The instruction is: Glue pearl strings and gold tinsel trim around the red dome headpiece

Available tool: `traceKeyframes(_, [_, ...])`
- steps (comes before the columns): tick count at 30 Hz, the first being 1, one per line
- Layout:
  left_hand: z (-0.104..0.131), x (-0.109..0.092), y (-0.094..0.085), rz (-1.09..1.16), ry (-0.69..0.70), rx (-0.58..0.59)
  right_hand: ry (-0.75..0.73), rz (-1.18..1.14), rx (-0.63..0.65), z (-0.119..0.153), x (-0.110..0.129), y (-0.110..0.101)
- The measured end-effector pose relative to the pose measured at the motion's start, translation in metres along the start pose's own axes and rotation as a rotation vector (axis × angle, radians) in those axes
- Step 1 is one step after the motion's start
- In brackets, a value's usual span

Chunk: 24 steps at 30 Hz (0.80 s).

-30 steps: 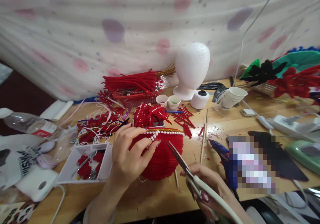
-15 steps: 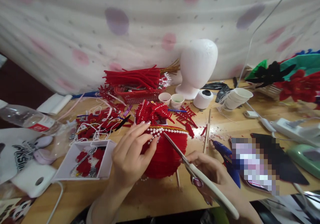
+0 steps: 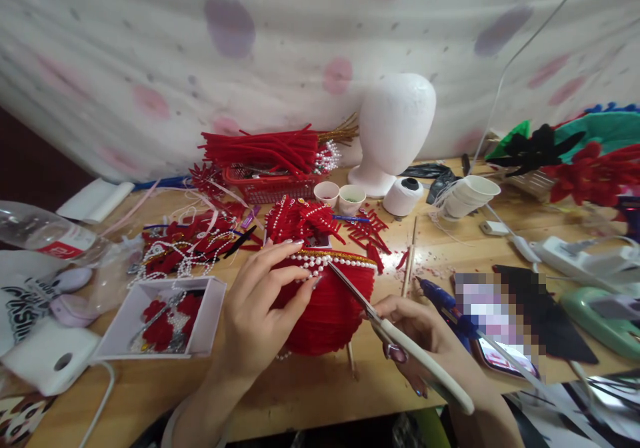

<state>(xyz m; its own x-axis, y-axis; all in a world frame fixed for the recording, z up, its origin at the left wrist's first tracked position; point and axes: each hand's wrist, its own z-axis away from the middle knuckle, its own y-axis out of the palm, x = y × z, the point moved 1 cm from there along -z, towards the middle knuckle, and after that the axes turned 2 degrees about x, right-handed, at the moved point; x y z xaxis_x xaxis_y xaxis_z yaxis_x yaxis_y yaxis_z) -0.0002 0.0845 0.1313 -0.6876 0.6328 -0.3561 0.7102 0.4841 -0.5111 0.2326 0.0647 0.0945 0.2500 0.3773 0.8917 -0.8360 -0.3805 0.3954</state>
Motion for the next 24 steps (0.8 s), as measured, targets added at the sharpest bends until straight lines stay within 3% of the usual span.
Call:
traceKeyframes(15, [0.002, 0.003, 0.002, 0.019, -0.007, 0.011, -0.006, 0.004, -0.014, 0.000, -0.015, -0.007])
traceKeyframes(24, [0.003, 0.004, 0.004, 0.031, -0.042, 0.041, -0.187, -0.002, -0.072, 0.008, -0.028, -0.006])
